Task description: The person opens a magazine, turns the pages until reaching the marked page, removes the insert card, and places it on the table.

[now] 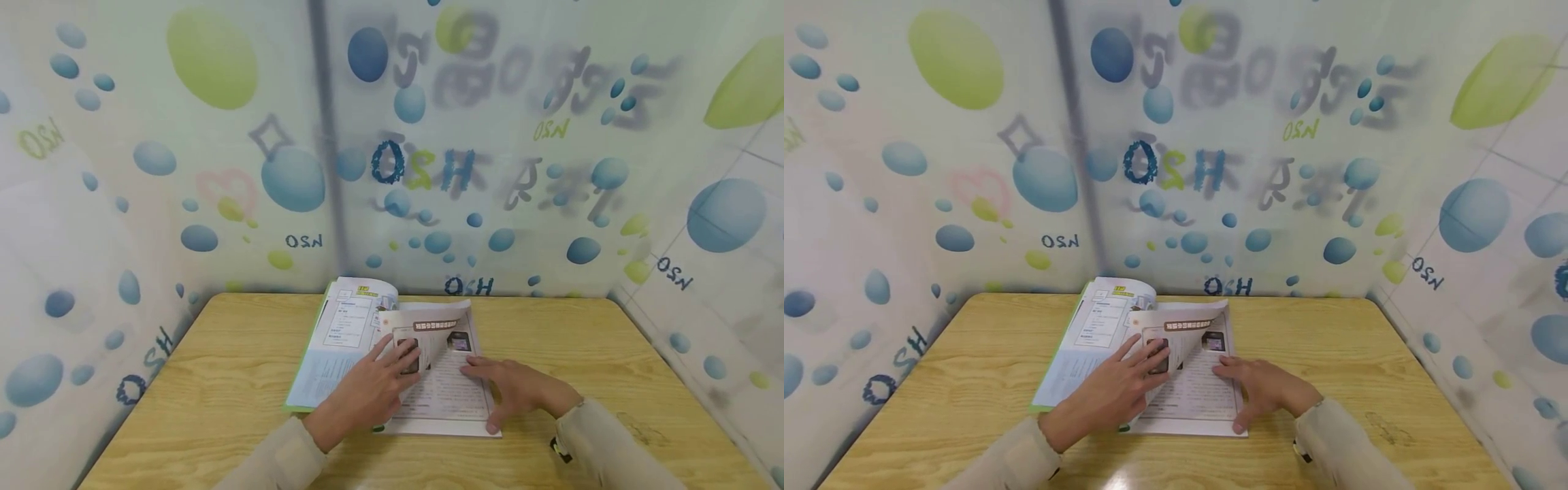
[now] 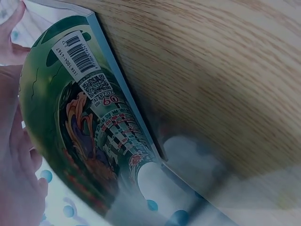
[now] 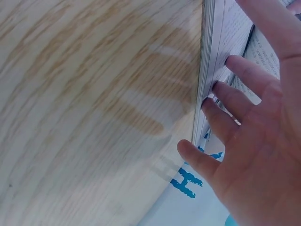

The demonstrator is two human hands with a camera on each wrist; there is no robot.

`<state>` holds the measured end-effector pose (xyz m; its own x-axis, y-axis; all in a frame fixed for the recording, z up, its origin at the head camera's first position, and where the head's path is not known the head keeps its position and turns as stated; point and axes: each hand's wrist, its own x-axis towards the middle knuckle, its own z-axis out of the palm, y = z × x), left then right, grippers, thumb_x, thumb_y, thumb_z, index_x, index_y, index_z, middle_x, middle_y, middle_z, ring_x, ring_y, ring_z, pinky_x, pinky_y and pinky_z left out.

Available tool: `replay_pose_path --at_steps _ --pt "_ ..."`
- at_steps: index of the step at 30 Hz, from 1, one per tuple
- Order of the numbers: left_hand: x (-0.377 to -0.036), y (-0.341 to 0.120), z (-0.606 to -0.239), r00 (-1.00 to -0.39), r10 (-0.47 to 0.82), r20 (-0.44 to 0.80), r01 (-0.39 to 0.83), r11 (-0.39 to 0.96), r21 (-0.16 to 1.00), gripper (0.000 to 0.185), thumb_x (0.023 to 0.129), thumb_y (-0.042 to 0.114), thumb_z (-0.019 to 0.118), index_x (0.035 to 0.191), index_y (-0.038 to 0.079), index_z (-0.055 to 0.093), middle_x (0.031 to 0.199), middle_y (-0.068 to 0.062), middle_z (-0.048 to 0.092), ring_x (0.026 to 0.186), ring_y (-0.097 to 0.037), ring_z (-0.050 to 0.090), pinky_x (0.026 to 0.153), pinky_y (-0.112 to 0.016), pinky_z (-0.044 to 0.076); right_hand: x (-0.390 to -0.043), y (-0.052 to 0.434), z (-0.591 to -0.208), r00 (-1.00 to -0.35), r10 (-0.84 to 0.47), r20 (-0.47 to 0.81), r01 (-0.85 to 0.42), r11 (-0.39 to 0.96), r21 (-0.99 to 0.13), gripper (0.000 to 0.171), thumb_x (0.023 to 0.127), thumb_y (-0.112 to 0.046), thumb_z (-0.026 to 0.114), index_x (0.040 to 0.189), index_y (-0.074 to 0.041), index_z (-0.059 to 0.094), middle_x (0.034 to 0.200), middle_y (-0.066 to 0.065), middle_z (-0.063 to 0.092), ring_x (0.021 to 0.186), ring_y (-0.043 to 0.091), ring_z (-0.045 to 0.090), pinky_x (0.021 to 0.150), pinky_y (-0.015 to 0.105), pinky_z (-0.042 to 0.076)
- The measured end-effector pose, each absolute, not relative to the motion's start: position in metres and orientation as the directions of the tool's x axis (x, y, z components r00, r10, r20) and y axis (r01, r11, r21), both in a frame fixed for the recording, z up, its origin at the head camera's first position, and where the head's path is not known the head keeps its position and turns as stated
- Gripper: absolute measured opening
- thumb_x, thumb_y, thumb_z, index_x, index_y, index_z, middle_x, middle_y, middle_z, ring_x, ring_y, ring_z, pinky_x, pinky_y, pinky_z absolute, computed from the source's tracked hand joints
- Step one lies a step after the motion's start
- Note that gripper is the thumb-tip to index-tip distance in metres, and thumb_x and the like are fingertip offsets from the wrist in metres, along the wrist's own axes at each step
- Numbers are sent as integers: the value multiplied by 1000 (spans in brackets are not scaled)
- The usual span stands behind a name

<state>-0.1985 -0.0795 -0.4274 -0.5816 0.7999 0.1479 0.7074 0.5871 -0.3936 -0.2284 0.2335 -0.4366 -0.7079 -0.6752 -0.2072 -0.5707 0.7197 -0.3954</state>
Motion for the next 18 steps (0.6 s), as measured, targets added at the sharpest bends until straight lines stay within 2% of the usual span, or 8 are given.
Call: replay_pose_path --at_steps 4,7,9,14,18 --pt "-197 -78 -427 -587 791 174 692 601 -400 48 92 50 62 129 21 65 153 -4 45 148 -23 29 120 -48 18 -227 233 -437 -714 -670 -203 -569 725 -388 105 64 -56 86 149 -8 46 157 17 35 141 40 36 107 61 35" --pt "-196 -77 -427 -596 781 186 663 609 -434 59 87 64 62 125 20 64 153 -6 45 147 -24 31 120 -48 17 -226 232 -437 -722 -661 -204 -561 732 -387 105 63 -55 87 149 -9 46 157 17 35 141 41 36 107 62 34" --pt "-196 -77 -426 -611 771 180 644 616 -453 64 85 68 62 126 20 63 154 -6 44 147 -25 31 120 -48 17 -225 232 -437 -726 -656 -207 -553 735 -391 105 63 -55 87 149 -9 46 157 17 35 141 41 36 107 62 34" --pt "-195 -77 -424 -657 740 143 623 639 -450 62 87 60 64 134 21 61 155 -6 42 148 -25 28 120 -50 16 -225 231 -436 -730 -648 -216 -539 741 -401 105 64 -54 87 150 -10 45 158 15 34 142 41 35 108 63 33" --pt "-194 -79 -424 -679 721 141 618 664 -422 56 87 51 64 133 20 63 153 -5 45 147 -24 30 118 -55 20 -224 231 -435 -726 -653 -214 -543 736 -404 106 64 -54 87 150 -9 45 158 16 34 142 42 34 108 63 33"
